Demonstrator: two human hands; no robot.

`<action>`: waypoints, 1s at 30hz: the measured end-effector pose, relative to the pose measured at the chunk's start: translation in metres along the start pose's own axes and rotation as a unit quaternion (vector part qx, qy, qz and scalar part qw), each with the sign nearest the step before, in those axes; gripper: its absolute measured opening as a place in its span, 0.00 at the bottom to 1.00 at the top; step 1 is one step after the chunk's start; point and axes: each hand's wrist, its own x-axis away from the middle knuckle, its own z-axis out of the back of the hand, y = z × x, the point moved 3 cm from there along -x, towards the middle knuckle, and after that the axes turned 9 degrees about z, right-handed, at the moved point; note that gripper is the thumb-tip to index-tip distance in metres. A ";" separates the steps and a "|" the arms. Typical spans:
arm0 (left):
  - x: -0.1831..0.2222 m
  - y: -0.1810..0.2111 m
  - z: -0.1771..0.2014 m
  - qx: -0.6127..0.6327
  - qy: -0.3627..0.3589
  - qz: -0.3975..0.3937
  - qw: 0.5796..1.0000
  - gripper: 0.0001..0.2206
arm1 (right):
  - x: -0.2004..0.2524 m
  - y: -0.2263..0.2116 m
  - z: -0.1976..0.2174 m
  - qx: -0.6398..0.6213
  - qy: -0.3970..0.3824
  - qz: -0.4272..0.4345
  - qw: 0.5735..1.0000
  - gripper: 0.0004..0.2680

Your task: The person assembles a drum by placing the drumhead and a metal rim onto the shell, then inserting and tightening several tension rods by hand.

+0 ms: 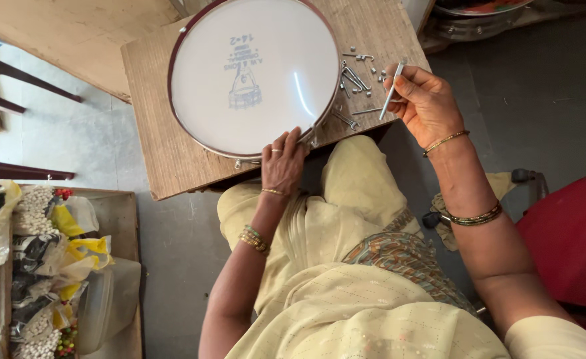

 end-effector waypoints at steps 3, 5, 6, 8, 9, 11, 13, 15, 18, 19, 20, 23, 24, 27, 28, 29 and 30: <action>0.019 -0.024 0.006 0.014 0.019 -0.005 1.000 0.10 | -0.001 0.006 -0.001 0.005 -0.005 -0.014 1.000 0.07; 0.029 -0.042 0.009 0.043 0.036 -0.010 0.998 0.10 | 0.001 0.012 -0.003 0.014 -0.011 -0.017 1.000 0.07; 0.033 -0.051 0.011 0.043 0.042 -0.018 0.998 0.10 | 0.001 0.016 -0.004 0.030 -0.011 -0.012 0.999 0.06; 0.040 -0.067 0.016 0.043 0.055 -0.032 0.997 0.10 | 0.002 0.028 -0.010 0.062 -0.012 -0.003 0.998 0.06; 0.042 -0.074 0.019 0.041 0.049 -0.035 0.997 0.10 | 0.003 0.035 -0.014 0.087 -0.009 -0.004 0.996 0.05; 0.043 -0.083 0.026 0.038 0.040 -0.046 0.997 0.09 | 0.008 0.053 -0.021 0.138 -0.002 -0.003 0.990 0.04; 0.043 -0.087 0.032 0.046 0.032 -0.050 0.997 0.10 | 0.012 0.073 -0.029 0.193 -0.016 0.018 0.981 0.03; 0.042 -0.088 0.036 0.057 0.032 -0.050 0.997 0.10 | 0.017 0.093 -0.035 0.226 -0.027 0.034 0.973 0.02; 0.041 -0.083 0.036 0.073 0.043 -0.045 0.995 0.09 | 0.023 0.115 -0.038 0.257 -0.036 0.053 0.964 0.03; 0.041 -0.082 0.036 0.076 0.045 -0.044 0.995 0.09 | 0.025 0.119 -0.039 0.279 -0.038 0.060 0.958 0.03; 0.041 -0.082 0.036 0.079 0.046 -0.043 0.995 0.09 | 0.026 0.122 -0.040 0.301 -0.040 0.066 0.950 0.02; 0.042 -0.081 0.037 0.084 0.048 -0.045 0.994 0.08 | 0.024 0.126 -0.042 0.320 -0.038 0.071 0.944 0.03; 0.043 -0.081 0.038 0.084 0.046 -0.045 0.994 0.08 | 0.024 0.126 -0.042 0.337 -0.046 0.079 0.937 0.03; 0.044 -0.083 0.039 0.089 0.048 -0.047 0.994 0.08 | 0.024 0.127 -0.044 0.374 -0.063 0.104 0.919 0.03; 0.044 -0.084 0.040 0.094 0.052 -0.049 0.993 0.08 | 0.025 0.128 -0.045 0.378 -0.064 0.111 0.917 0.03; 0.045 -0.084 0.041 0.099 0.056 -0.050 0.992 0.08 | 0.025 0.130 -0.045 0.382 -0.064 0.118 0.914 0.03; 0.045 -0.085 0.041 0.097 0.056 -0.048 0.993 0.08 | 0.025 0.131 -0.045 0.382 -0.066 0.119 0.914 0.04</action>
